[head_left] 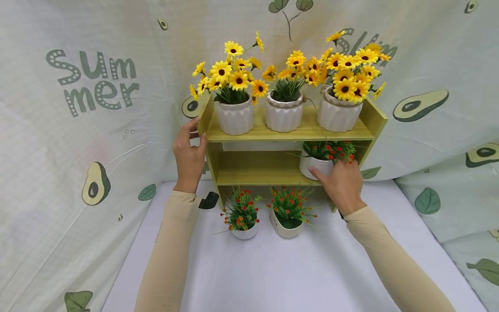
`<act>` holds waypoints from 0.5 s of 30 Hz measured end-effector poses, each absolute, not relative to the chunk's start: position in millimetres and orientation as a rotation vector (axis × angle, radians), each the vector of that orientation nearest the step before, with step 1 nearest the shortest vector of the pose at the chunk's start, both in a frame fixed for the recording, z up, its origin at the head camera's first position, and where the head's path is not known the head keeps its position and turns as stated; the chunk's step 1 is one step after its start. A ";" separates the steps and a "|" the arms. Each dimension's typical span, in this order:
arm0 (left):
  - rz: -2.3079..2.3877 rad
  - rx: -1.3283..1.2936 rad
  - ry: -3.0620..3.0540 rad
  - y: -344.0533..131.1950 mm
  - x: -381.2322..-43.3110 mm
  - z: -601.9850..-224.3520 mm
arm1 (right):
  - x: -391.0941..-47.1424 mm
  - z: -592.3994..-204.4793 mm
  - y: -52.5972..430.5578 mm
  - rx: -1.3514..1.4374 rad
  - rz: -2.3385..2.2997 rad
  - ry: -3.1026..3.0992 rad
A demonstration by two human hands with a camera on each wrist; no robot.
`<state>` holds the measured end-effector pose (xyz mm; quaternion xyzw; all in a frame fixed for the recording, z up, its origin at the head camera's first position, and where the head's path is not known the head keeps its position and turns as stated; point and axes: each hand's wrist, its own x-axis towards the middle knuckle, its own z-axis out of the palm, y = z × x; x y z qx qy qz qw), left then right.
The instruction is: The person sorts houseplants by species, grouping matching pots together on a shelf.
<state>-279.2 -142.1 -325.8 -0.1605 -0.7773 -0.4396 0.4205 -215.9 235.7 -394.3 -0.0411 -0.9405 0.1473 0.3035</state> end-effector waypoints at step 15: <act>-1.102 -0.430 -1.945 -142.9 -280.4 -327.2 | -137.4 -444.7 238.0 -0.176 0.661 -2.568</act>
